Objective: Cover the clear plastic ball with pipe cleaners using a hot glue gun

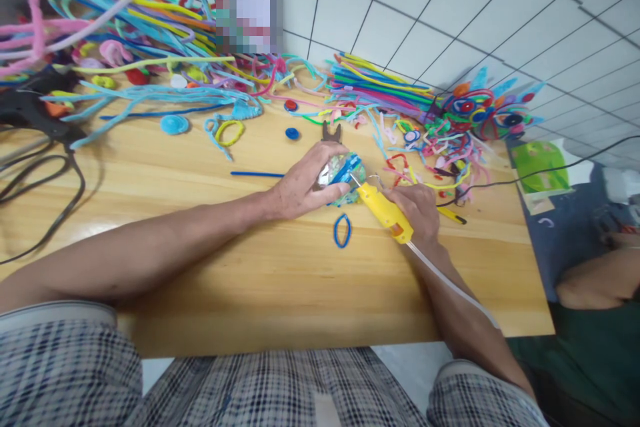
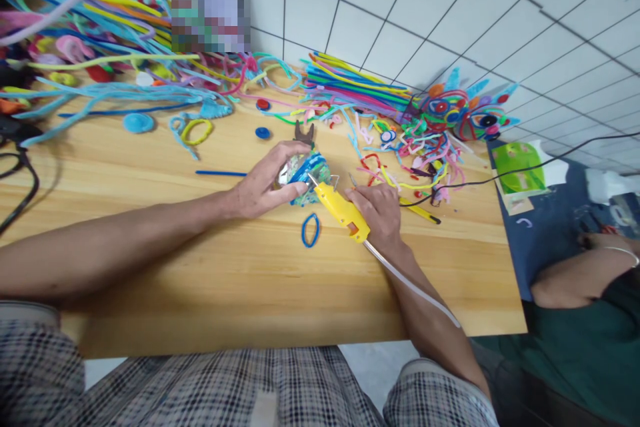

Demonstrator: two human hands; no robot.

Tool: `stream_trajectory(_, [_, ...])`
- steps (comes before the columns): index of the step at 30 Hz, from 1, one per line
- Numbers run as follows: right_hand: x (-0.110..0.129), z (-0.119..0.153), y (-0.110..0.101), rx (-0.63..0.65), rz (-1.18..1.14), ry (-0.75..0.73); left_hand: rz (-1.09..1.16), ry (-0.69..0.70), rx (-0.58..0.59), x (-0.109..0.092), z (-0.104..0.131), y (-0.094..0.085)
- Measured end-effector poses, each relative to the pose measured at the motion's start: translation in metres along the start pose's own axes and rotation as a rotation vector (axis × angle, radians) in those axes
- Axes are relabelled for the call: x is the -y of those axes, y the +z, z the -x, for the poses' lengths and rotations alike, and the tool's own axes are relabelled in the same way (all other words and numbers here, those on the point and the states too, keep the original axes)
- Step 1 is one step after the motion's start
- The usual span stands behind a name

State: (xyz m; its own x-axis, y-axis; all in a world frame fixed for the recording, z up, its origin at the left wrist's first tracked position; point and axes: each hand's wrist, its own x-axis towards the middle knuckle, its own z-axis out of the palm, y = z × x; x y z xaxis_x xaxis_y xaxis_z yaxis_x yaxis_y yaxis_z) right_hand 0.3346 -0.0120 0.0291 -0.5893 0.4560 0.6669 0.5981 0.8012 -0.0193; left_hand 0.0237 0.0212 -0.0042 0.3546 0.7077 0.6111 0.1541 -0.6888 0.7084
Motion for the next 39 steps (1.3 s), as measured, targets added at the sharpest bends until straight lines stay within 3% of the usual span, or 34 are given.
stream_trajectory(3, [-0.005,0.009,0.002,-0.018,0.012,0.038,-0.011,-0.019,0.012,-0.001,0.000,0.000])
stream_trajectory(8, [-0.004,0.009,-0.002,0.086,0.069,0.055,0.006,-0.018,0.002,-0.001,0.001,-0.001])
stream_trajectory(16, [0.001,-0.009,-0.004,0.004,0.015,-0.077,-0.016,0.011,0.018,0.000,0.000,-0.003])
stream_trajectory(30, [-0.005,-0.003,-0.001,0.024,0.084,-0.073,0.005,-0.008,0.015,0.001,0.001,-0.001])
stream_trajectory(39, [-0.002,-0.004,0.003,-0.028,0.094,-0.063,-0.016,-0.004,0.011,0.001,0.001,-0.001])
